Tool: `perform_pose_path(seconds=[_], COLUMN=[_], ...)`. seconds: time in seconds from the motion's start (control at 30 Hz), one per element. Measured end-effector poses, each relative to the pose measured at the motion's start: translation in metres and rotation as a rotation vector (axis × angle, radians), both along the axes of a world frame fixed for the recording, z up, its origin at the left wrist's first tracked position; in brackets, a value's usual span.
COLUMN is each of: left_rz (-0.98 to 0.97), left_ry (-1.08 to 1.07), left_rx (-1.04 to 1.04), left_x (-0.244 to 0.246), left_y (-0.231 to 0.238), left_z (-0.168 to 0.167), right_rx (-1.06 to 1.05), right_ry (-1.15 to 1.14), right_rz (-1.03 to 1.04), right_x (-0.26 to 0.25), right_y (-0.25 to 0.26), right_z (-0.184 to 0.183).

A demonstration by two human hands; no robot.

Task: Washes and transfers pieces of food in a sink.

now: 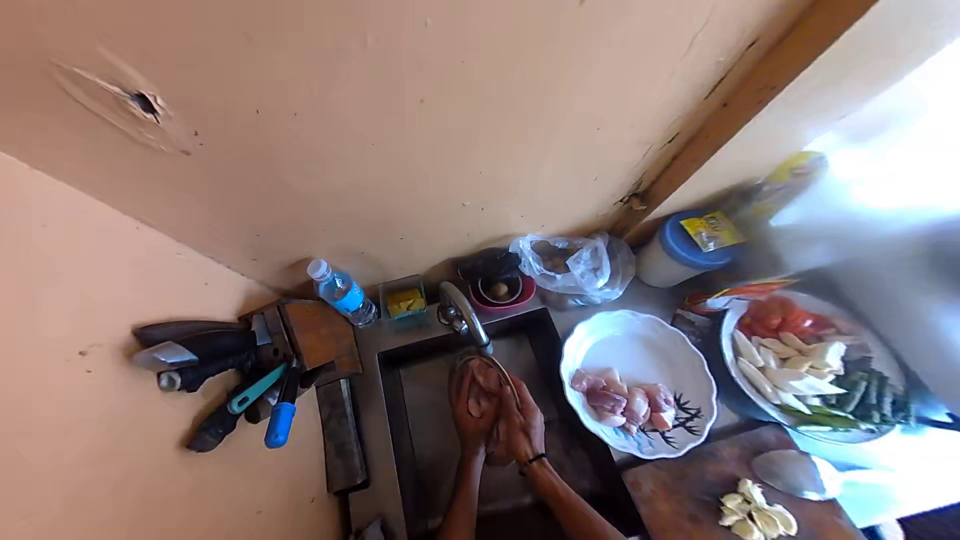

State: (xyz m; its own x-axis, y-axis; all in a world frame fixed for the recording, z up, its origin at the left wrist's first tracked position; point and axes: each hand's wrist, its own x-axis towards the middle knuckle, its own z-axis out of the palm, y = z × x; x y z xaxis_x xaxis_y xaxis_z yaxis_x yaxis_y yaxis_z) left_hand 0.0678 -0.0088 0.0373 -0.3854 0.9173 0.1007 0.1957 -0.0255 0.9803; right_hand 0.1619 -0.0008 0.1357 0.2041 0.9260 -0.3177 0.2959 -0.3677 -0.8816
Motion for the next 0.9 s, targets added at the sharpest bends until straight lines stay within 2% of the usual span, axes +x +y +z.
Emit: perform_pose_path(seconds=[0.07, 0.13, 0.23, 0.3, 0.37, 0.4, 0.47, 0.53, 0.6, 0.7, 0.77, 0.83, 0.9], left_rz=[0.017, -0.014, -0.157, -0.103, 0.060, 0.137, 0.199, 0.136, 0.144, 0.189, 0.214, 0.238, 0.225], left_ry=[0.235, 0.440, 0.455, 0.374, 0.233, 0.071, -0.452, -0.992, -1.190, -1.193, -1.188, -1.183, -1.194], left_rx=[-0.011, -0.052, -0.030, -0.025, -0.154, -0.274, -0.466, -0.446, -0.357, -0.312, -0.298, -0.279, -0.257], left_x=[-0.004, -0.010, -0.031, -0.046, -0.055, -0.054, -0.048, -0.048, -0.049, -0.049, -0.047, -0.044, -0.043], left_y=[-0.001, -0.003, -0.015, -0.027, -0.041, -0.046, -0.052, -0.059, -0.066, -0.074, -0.080, -0.085, -0.084], left_z=[0.014, 0.030, 0.051, 0.064, 0.067, 0.066, 0.068, 0.065, 0.052, 0.041, 0.040, 0.046, 0.055], right_rx=[0.042, 0.000, -0.147, -0.160, -0.160, -0.158, -0.173, -0.179, -0.126, 0.111, 0.253, 0.242, 0.246], right_ry=[0.216, 0.475, 0.700, 0.762, 0.841, 0.888, 0.913, 0.790, 0.478, -0.094, -0.377, -0.512, -0.517], right_rz=[-0.064, -0.164, -0.278, -0.281, -0.296, -0.307, -0.299, -0.231, -0.073, 0.239, 0.483, 0.680, 0.734], right_x=[0.008, 0.014, 0.020, 0.022, 0.022, 0.022, 0.023, 0.025, 0.031, 0.033, 0.025, 0.012, -0.001], right_y=[-0.002, -0.004, -0.014, -0.017, -0.021, -0.022, -0.021, -0.016, -0.010, 0.006, 0.021, 0.026, 0.020], right_z=[-0.009, -0.030, -0.059, -0.074, -0.080, -0.082, -0.084, -0.078, -0.065, -0.041, -0.041, -0.048, -0.057])
